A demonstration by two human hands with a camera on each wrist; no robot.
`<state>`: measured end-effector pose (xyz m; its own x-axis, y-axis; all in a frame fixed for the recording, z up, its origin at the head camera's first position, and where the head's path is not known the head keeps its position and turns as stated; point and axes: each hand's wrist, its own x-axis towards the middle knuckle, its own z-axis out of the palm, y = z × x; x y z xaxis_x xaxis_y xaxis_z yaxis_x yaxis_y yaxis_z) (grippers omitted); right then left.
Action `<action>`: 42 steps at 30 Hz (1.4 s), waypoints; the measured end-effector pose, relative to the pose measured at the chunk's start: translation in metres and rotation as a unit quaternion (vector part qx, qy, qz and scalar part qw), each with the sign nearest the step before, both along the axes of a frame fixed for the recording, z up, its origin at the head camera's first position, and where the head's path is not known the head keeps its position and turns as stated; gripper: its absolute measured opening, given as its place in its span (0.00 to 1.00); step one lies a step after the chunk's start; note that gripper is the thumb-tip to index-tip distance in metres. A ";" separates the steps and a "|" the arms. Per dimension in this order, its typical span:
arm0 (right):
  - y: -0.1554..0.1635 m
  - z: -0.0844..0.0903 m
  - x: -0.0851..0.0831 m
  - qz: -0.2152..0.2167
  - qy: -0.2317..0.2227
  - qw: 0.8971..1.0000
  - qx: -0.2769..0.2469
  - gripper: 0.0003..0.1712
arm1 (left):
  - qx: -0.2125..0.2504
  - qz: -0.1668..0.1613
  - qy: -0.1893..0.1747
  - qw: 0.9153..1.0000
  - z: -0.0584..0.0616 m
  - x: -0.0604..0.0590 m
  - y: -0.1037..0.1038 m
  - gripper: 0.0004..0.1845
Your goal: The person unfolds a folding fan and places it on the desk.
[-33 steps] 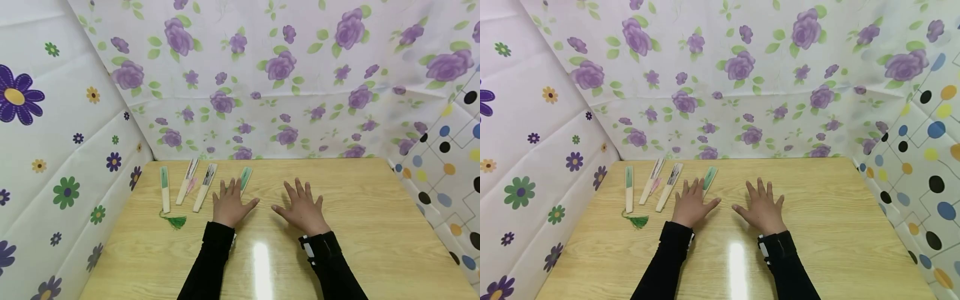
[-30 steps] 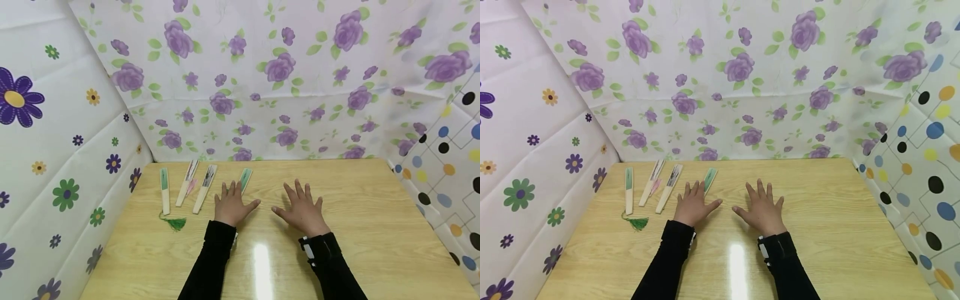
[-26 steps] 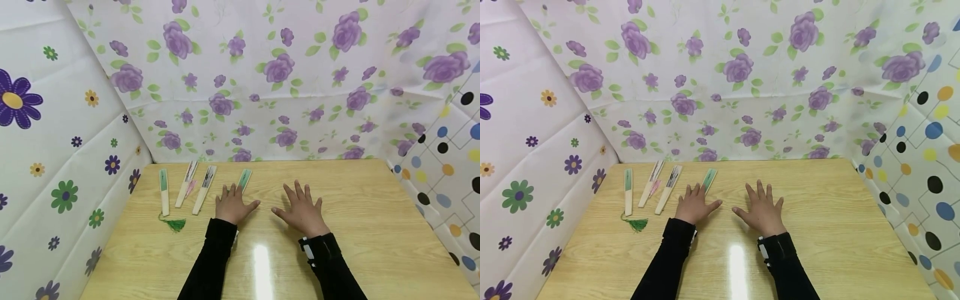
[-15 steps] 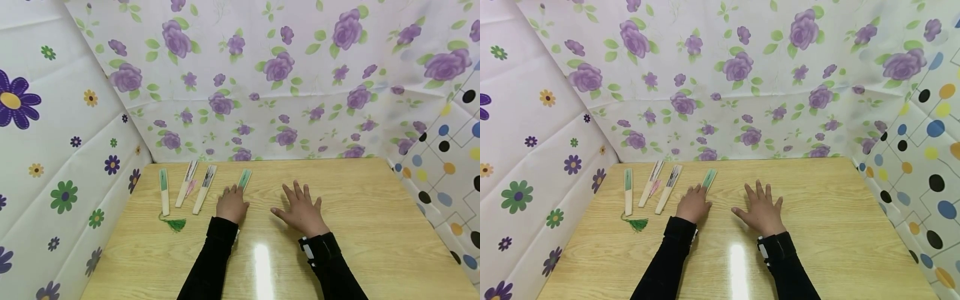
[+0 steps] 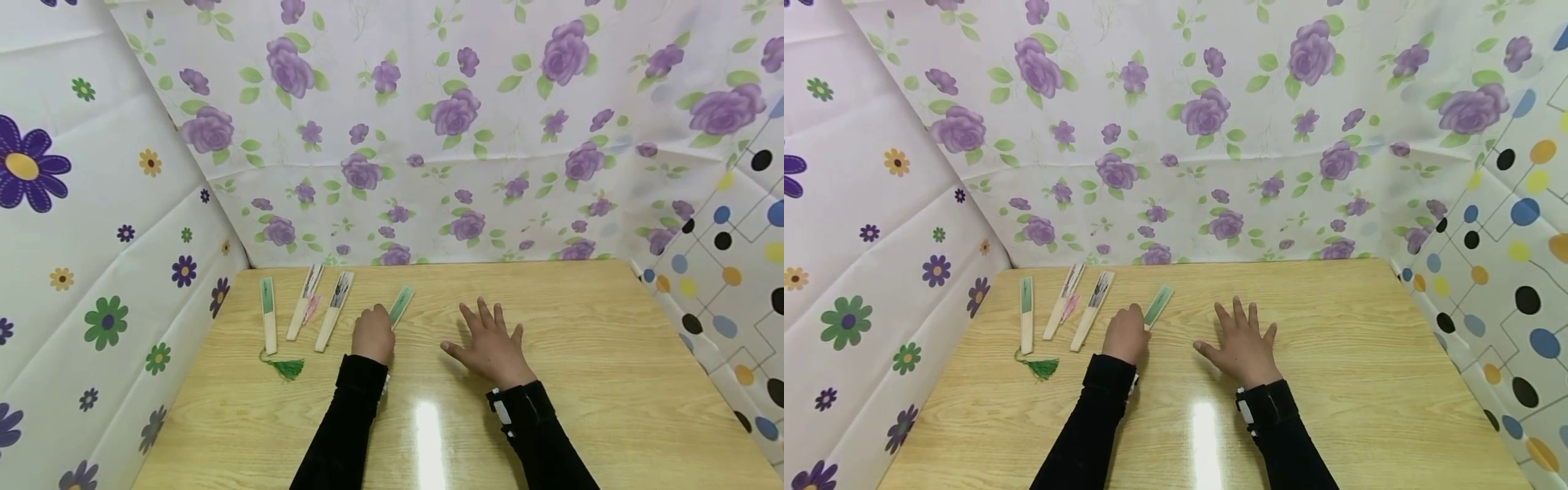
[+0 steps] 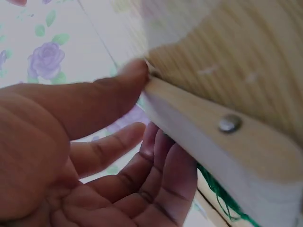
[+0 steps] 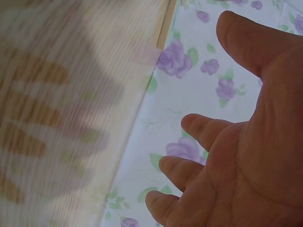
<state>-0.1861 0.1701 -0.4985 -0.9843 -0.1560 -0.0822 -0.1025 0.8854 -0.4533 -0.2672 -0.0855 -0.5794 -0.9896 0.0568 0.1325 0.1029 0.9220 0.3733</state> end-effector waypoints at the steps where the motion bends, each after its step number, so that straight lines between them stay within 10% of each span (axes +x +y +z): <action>1: 0.000 0.000 0.000 0.000 0.000 1.000 0.000 0.56 | -0.001 0.001 -0.005 1.000 -0.008 -0.005 -0.002 0.12; 8: 0.000 0.000 -0.001 -0.001 -0.002 1.000 -0.004 0.57 | 0.047 -0.004 -0.069 0.996 -0.009 -0.008 -0.011 0.17; 17: -0.002 0.003 -0.004 -0.015 0.036 0.999 -0.027 0.56 | 0.220 -0.063 -0.062 0.972 0.073 0.038 -0.003 0.09; 22: -0.006 0.009 -0.007 -0.014 0.041 0.995 -0.086 0.53 | 0.322 -0.098 -0.098 0.937 0.093 0.047 0.006 0.14; 29: -0.013 0.009 -0.013 0.004 0.010 0.979 -0.204 0.44 | 0.449 -0.132 -0.203 0.860 0.094 0.050 0.017 0.15; 32: -0.016 0.008 -0.015 0.002 0.006 0.976 -0.217 0.41 | 0.467 -0.141 -0.228 0.843 0.092 0.050 0.021 0.15; 42: -0.020 0.006 -0.021 -0.010 -0.044 0.952 -0.303 0.26 | 0.431 -0.141 -0.241 0.858 0.089 0.051 0.025 0.06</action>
